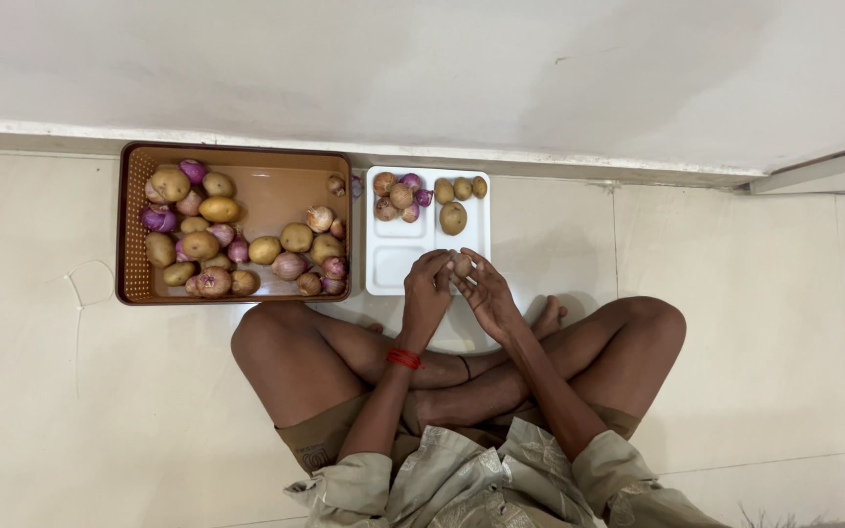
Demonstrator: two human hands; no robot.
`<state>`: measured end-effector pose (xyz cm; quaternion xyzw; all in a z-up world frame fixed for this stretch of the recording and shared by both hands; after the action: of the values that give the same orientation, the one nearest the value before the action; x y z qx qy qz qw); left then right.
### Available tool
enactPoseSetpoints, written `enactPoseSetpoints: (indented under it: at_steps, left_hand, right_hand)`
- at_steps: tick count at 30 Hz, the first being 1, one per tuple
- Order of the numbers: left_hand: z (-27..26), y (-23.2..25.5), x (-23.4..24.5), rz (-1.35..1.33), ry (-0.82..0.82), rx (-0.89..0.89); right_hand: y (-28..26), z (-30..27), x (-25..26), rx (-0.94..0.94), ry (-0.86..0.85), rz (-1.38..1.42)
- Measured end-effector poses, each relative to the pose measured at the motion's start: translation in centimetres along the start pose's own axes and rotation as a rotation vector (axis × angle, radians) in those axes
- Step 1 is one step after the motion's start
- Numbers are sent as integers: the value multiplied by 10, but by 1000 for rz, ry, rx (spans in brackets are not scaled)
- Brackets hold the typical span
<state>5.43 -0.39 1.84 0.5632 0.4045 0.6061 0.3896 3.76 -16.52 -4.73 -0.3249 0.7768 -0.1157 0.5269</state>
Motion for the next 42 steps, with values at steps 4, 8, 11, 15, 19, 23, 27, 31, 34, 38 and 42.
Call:
enactPoseSetpoints:
  at_steps: [4,8,11,15,19,23,27,31,34,38,42]
  left_hand:
    - [-1,-5,-4,-76,-57,87]
    - [2,1,2,-9,31,5]
    - [-5,13,-2,106,-19,-189]
    - [-12,24,-9,276,-65,-408]
    - [0,5,-8,157,-61,-131]
    - [-11,13,-15,261,-99,-309]
    - [-17,19,-15,277,-51,-425]
    - [-3,1,-13,160,-25,-128]
    - [-7,10,-13,204,-51,-251]
    - [-22,30,-13,347,-26,-549]
    - [-3,13,-14,183,-55,-219]
  right_hand:
    - [0,2,7,17,38,-72]
    - [0,4,4,39,27,-229]
    - [-3,4,1,68,17,-342]
    - [-6,2,1,80,31,-392]
    - [-1,-1,0,83,-14,-361]
    - [-1,0,2,87,17,-384]
    - [-5,0,3,100,38,-390]
    - [0,-1,2,84,-6,-375]
    - [-1,-2,0,85,8,-374]
    - [-7,-1,-5,90,7,-376]
    - [-6,-4,-4,61,21,-386]
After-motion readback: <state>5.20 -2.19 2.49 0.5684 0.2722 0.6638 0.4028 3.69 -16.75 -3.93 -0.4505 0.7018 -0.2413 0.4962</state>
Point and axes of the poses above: each hand's wrist, its own z-axis towards the middle knuckle, its own x-axis out of the back of the hand, y = z × x, the point moved 6 cm from there along z, towards the middle knuckle, and after that the axes turned 10 degrees about z, right-handed, at the moved point
